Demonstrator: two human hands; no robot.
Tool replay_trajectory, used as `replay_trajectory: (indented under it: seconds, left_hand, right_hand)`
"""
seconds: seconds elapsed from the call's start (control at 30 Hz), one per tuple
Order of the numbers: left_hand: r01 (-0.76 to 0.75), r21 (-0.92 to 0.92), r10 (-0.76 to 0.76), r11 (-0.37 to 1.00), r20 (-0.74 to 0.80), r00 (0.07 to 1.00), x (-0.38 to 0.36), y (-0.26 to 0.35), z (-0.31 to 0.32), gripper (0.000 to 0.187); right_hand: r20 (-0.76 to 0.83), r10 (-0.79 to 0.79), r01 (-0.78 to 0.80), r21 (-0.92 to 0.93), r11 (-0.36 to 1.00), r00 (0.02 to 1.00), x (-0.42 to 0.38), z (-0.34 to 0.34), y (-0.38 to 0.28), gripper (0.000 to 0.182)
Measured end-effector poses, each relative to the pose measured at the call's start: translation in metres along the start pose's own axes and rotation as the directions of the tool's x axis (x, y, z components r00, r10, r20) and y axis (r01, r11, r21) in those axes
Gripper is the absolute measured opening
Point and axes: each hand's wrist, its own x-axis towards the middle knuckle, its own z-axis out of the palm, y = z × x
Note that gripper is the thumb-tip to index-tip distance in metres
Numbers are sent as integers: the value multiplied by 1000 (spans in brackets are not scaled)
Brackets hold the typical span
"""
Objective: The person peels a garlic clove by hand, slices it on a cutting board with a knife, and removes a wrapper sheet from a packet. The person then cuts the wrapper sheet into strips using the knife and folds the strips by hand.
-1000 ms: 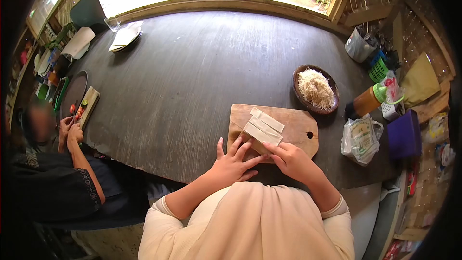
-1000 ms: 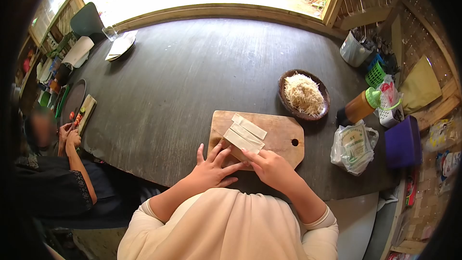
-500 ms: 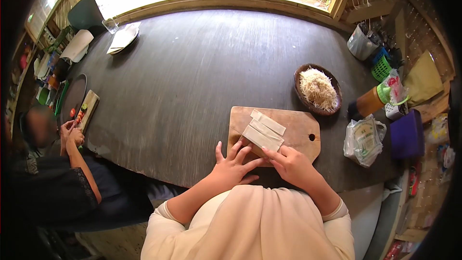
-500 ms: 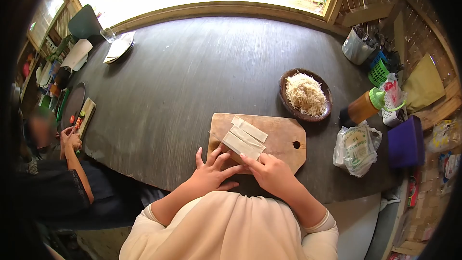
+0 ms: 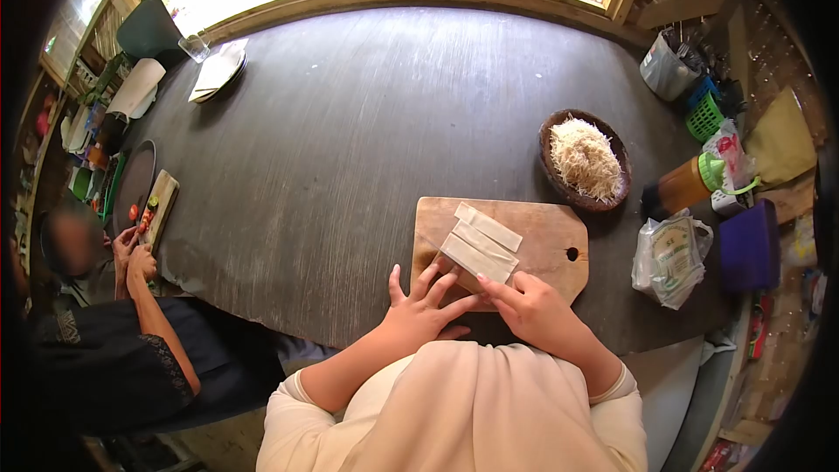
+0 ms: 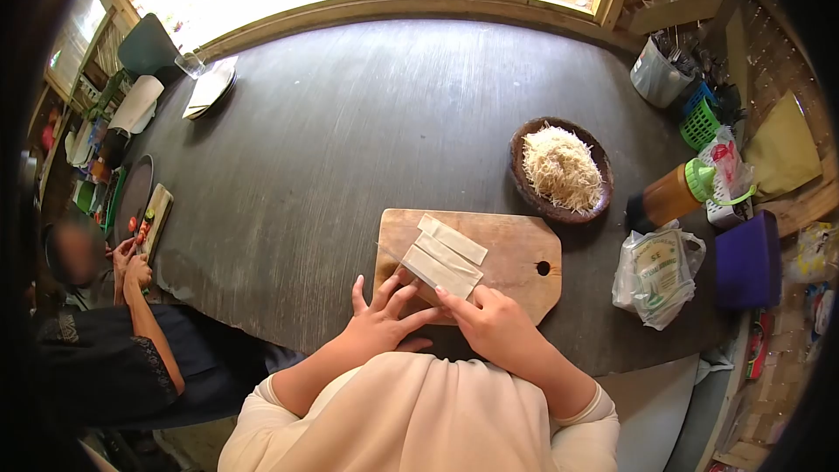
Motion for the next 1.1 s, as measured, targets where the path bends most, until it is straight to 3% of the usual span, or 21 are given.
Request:
replay_trajectory:
  seconds: [0.43,1.1]
  left_hand:
    - [-6,4,6,1000,-47,999,0,0,1,59]
    - [-4,7,4,1000,-25,1000,0,2,-3,59]
  right_hand:
    - [48,23,-29,131,991,999,3,-6,10,45]
    - [56,31,-36,88,996,998,3,-9,8,45]
